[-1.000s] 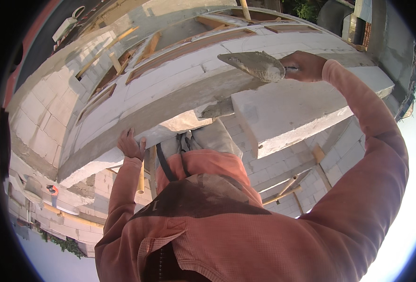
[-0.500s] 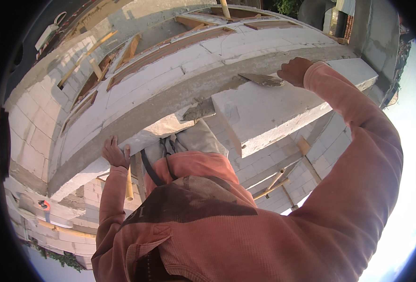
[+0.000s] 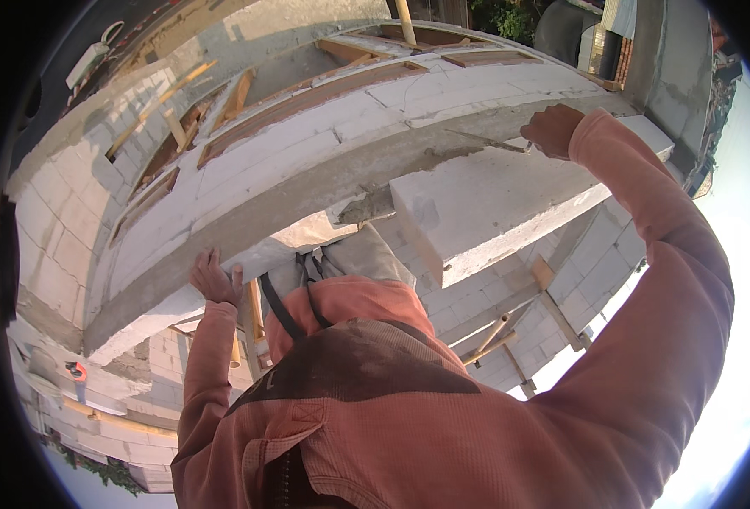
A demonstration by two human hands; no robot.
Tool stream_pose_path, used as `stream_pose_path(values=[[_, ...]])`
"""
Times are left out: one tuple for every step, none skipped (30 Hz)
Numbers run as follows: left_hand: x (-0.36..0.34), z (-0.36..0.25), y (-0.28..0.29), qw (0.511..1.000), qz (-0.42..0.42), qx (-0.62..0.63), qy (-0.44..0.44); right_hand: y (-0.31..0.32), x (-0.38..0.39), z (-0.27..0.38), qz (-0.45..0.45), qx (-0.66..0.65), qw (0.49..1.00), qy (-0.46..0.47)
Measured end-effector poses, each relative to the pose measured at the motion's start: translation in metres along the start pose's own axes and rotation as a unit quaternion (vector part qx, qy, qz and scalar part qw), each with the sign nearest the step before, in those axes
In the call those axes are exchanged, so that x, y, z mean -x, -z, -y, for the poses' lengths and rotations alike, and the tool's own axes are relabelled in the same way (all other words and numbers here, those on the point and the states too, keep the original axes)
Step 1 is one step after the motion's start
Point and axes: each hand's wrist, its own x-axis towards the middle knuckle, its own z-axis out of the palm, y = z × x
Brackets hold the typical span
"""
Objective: The person applies mortar onto a wall structure using a trowel, places concrete blocks onto the mortar by hand, and applies additional mortar along the joints using the trowel.
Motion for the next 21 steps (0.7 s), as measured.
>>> stream_pose_path(values=[[-0.004,0.001,-0.002,1.000,-0.005,0.000,-0.002,-0.010,-0.018,-0.001,-0.014,-0.002,1.000,0.002],[-0.004,0.001,-0.001,1.000,-0.005,0.000,-0.001,-0.013,-0.029,0.005,-0.027,-0.002,1.000,0.007],[-0.004,0.000,-0.001,1.000,0.005,0.004,0.006,-0.016,-0.040,0.013,-0.026,-0.002,1.000,0.008],[-0.006,0.000,0.000,1.000,0.015,0.006,0.014,-0.012,-0.053,0.025,-0.002,-0.016,1.000,0.019],[-0.008,0.000,0.001,1.000,0.016,0.005,0.015,-0.009,-0.060,0.032,0.023,-0.030,0.999,0.030],[-0.010,0.000,0.001,0.999,0.035,0.003,0.022,-0.008,-0.060,0.034,0.024,-0.030,0.999,0.031],[-0.009,0.000,0.002,0.998,0.054,0.001,0.031,-0.006,-0.057,0.037,0.023,-0.017,0.998,0.058],[-0.007,0.000,0.001,0.998,0.057,0.002,0.032,-0.003,-0.054,0.039,0.023,-0.005,0.996,0.085],[-0.004,0.001,-0.003,0.999,0.043,0.001,0.027,0.002,-0.052,0.039,0.025,-0.006,0.996,0.087],[-0.004,0.002,-0.006,0.999,0.028,0.002,0.022,0.011,-0.047,0.036,0.034,-0.001,0.993,0.111],[-0.002,0.000,0.000,1.000,0.022,-0.006,0.022,0.018,-0.037,0.035,0.030,0.006,0.991,0.133],[-0.001,-0.002,0.006,1.000,0.012,-0.011,0.020,0.026,-0.028,0.036,0.020,0.009,0.991,0.131],[-0.003,-0.001,0.004,1.000,0.010,-0.008,0.018,0.036,-0.025,0.036,0.034,0.020,0.990,0.138],[-0.006,-0.001,0.004,1.000,0.009,-0.007,0.019,0.044,-0.024,0.035,0.046,0.031,0.988,0.146],[-0.008,0.000,0.004,1.000,0.005,-0.003,0.015,0.050,-0.026,0.032,0.046,0.032,0.988,0.145],[-0.007,0.001,0.004,1.000,0.003,0.002,0.011,0.053,-0.027,0.032,0.042,0.050,0.988,0.141],[-0.006,0.001,0.004,1.000,0.004,0.002,0.012,0.055,-0.028,0.031,0.038,0.068,0.987,0.138],[-0.005,0.000,0.004,1.000,0.006,0.000,0.013,0.052,-0.034,0.030,0.037,0.068,0.987,0.139],[-0.008,0.001,0.002,1.000,0.007,-0.001,0.012,0.045,-0.044,0.029,0.008,0.039,0.991,0.125],[-0.008,0.001,0.002,1.000,0.008,-0.001,0.012,0.038,-0.051,0.032,-0.020,0.009,0.993,0.112],[-0.009,-0.001,0.002,1.000,0.004,0.006,0.009,0.031,-0.054,0.037,-0.020,0.008,0.993,0.112]])
